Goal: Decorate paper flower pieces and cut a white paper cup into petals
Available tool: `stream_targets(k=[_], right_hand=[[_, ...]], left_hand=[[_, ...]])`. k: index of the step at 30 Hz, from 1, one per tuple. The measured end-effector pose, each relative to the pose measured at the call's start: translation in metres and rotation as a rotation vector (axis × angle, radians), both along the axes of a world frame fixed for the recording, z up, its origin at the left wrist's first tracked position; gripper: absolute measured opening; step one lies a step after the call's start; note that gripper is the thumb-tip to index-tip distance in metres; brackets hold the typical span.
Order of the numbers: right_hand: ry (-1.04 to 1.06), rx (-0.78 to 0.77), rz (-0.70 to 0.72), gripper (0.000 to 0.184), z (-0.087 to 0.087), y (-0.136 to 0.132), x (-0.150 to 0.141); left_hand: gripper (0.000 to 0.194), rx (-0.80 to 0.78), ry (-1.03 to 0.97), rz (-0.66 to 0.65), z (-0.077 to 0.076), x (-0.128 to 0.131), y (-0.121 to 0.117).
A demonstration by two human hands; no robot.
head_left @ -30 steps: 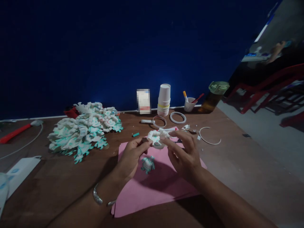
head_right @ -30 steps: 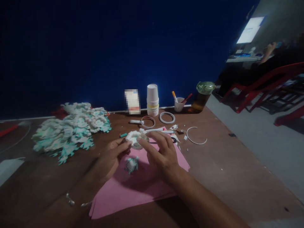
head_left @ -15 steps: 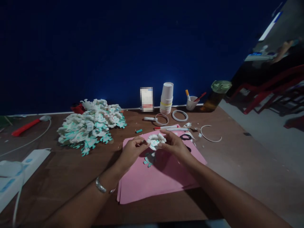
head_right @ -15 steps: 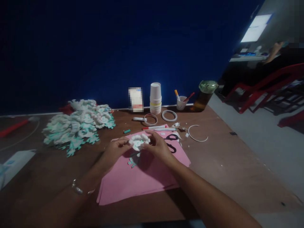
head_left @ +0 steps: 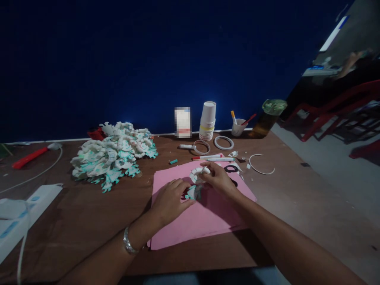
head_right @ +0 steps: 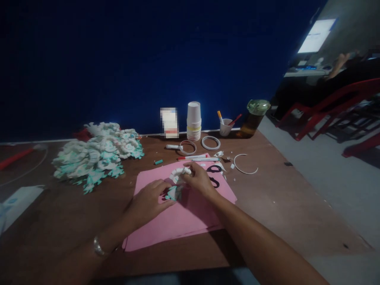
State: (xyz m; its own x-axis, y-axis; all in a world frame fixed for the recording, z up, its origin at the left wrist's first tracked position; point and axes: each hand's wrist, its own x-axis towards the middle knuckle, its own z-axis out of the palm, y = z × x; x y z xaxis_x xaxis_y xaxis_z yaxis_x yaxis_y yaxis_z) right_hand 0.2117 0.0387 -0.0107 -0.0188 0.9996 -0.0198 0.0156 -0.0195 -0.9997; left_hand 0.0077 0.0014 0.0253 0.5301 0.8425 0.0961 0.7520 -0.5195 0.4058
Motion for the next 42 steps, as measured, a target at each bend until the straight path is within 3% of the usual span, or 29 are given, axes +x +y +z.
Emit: stream_targets(k=[4, 11, 15, 18, 20, 24, 28, 42], right_hand=[[-0.039, 0.002, 0.005, 0.026, -0.002, 0.001, 0.002], [-0.051, -0.018, -0.064, 0.025, 0.003, 0.003, 0.006], [-0.031, -0.016, -0.1, 0.029, 0.008, 0.003, 0.007], [-0.011, -0.005, -0.123, 0.032, 0.011, 0.002, 0.008], [-0.001, 0.005, -0.125, 0.033, 0.012, 0.001, 0.009], [-0.012, 0.021, -0.098, 0.031, 0.012, 0.001, 0.011], [-0.077, 0.055, -0.052, 0.027, 0.006, 0.005, 0.013], [-0.345, 0.172, -0.056, 0.011, -0.006, 0.007, 0.006]], left_hand=[[0.021, -0.001, 0.049, 0.09, 0.001, 0.008, -0.003], [0.031, 0.079, 0.17, 0.172, 0.01, 0.0, -0.004], [0.014, 0.129, 0.011, 0.034, 0.008, -0.002, 0.005], [0.026, 0.077, -0.062, -0.074, 0.007, 0.007, 0.015], [0.026, 0.008, -0.042, -0.077, 0.008, 0.016, 0.02], [0.013, -0.125, -0.031, 0.028, 0.007, 0.026, 0.026], [0.009, -0.161, -0.056, 0.133, 0.003, 0.021, 0.027], [0.026, -0.224, -0.095, 0.248, -0.004, 0.019, 0.016]])
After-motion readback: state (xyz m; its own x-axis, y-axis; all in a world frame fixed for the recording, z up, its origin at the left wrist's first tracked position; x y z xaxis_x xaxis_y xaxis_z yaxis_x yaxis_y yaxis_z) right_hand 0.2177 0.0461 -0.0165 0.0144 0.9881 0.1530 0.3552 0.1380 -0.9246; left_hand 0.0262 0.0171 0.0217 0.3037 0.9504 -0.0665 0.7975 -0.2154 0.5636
